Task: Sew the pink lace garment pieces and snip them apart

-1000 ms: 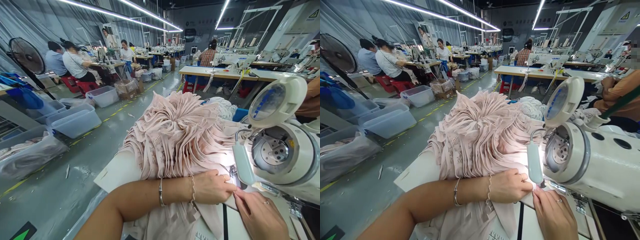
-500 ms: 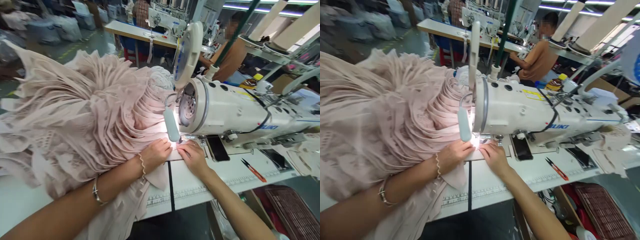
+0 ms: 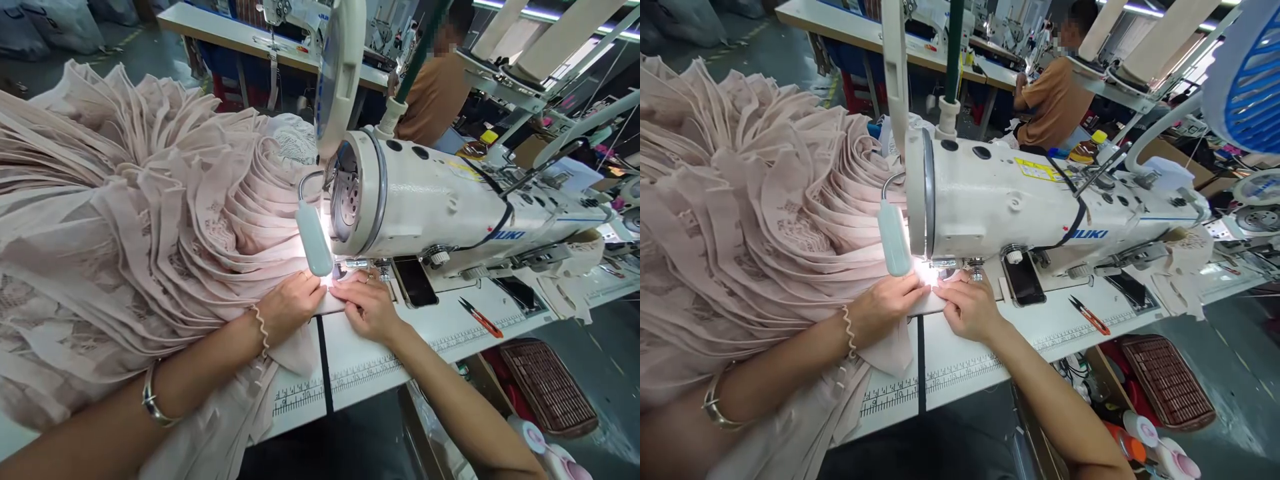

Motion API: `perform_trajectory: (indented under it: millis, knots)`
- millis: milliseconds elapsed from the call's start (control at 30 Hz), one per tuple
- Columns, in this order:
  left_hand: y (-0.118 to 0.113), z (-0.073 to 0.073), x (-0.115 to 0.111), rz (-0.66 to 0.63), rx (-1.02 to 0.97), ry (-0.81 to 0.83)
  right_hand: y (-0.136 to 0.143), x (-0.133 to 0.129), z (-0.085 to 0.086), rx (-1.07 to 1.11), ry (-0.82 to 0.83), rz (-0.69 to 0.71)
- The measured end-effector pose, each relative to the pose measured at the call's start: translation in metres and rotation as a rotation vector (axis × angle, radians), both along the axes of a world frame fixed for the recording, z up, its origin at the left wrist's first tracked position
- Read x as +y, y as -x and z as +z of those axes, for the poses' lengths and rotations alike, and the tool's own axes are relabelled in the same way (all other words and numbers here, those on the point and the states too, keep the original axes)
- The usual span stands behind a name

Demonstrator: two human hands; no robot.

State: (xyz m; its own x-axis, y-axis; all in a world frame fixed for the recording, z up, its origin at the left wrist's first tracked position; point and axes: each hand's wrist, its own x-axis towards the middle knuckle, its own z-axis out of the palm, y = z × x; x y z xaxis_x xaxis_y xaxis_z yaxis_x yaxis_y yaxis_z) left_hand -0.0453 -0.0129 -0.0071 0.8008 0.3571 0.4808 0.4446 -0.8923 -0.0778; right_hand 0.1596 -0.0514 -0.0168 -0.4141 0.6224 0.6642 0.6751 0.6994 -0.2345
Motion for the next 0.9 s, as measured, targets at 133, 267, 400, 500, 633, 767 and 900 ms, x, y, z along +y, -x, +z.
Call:
perform_trajectory:
  millis: [133, 267, 400, 500, 633, 767, 900]
  knots:
    - [0.004, 0.001, 0.0, 0.027, 0.033, 0.128, 0.002, -0.001, 0.0, -0.069, 0.033, -0.046]
    - [0.013, 0.003, 0.001, 0.031, 0.016, 0.269, 0.001, -0.001, -0.002, -0.072, 0.138, -0.109]
    - [0.018, 0.002, 0.001, 0.021, 0.064, 0.303, -0.001, -0.001, -0.005, -0.054, 0.163, -0.115]
    - [0.018, -0.001, 0.001, 0.038, 0.089, 0.302, -0.001, -0.001, -0.006, -0.056, 0.156, -0.112]
    - [0.018, -0.003, 0.001, 0.037, 0.081, 0.29, 0.0, 0.0, -0.01, -0.056, 0.1, -0.094]
    - [0.018, -0.003, 0.002, 0.042, 0.088, 0.298, 0.0, 0.0, -0.012, -0.073, 0.109, -0.106]
    - [0.017, -0.002, 0.004, 0.039, 0.09, 0.316, -0.001, 0.001, -0.012, -0.08, 0.122, -0.087]
